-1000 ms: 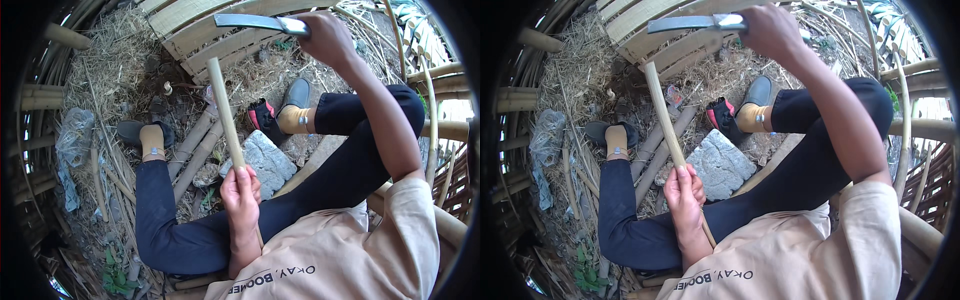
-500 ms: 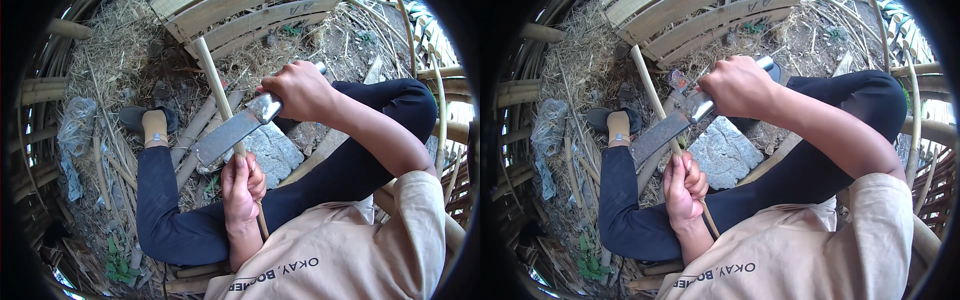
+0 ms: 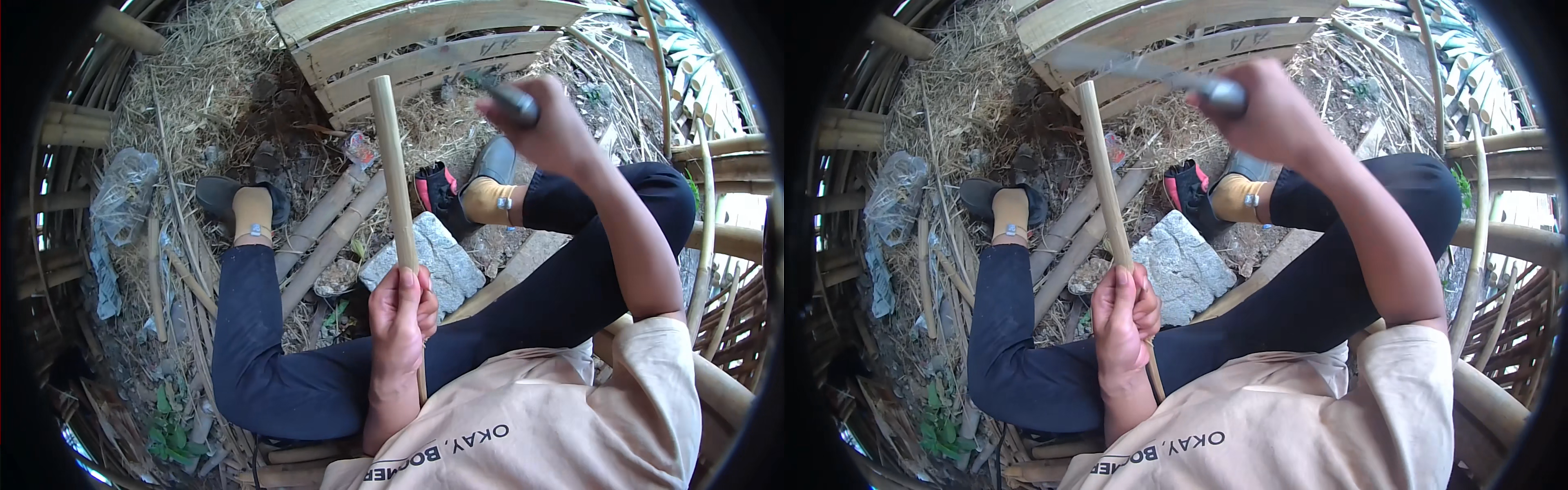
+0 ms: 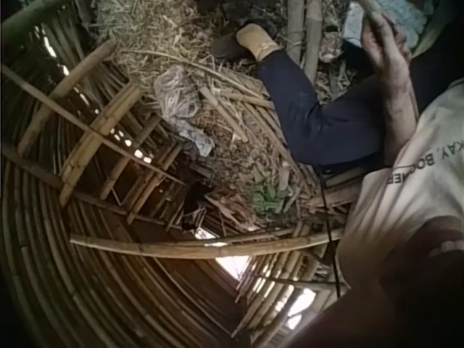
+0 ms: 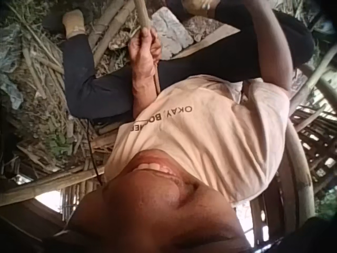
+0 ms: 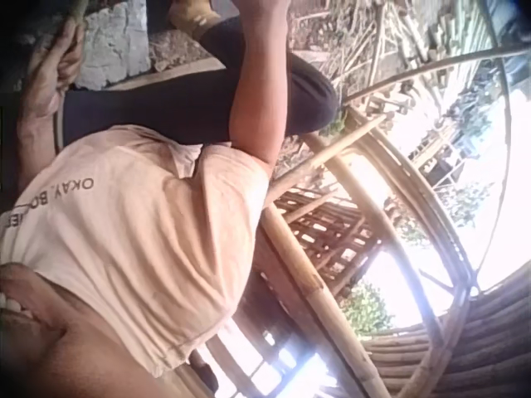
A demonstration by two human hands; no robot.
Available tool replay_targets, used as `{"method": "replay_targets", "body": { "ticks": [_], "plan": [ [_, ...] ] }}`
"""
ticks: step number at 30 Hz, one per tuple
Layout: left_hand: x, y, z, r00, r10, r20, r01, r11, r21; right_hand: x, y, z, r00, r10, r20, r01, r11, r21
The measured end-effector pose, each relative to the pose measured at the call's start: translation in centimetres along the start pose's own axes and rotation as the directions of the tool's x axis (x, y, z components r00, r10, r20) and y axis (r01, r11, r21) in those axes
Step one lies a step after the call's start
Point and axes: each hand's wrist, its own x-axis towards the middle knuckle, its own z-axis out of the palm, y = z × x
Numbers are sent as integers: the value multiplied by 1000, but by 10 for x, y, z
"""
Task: The person uses a machete to shave the outer layer off of a bamboo stick, making several passes along the length of the wood while holding it vertically against a stone.
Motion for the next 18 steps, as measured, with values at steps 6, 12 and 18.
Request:
{"method": "replay_targets", "body": {
  "ticks": [6,12,18],
  "plan": [
    [2,2,-16,995,14,-97,-16,1000,-25,-24,-17,47,914,-218,342,303,927,-221],
    [2,0,-16,994,51,-99,-54,998,-19,-21,-7,74,940,-244,239,300,925,-235],
    [3,-4,-8,999,6,-41,-8,998,-56,8,10,64,984,-177,29,174,907,-384]
  ]
}}
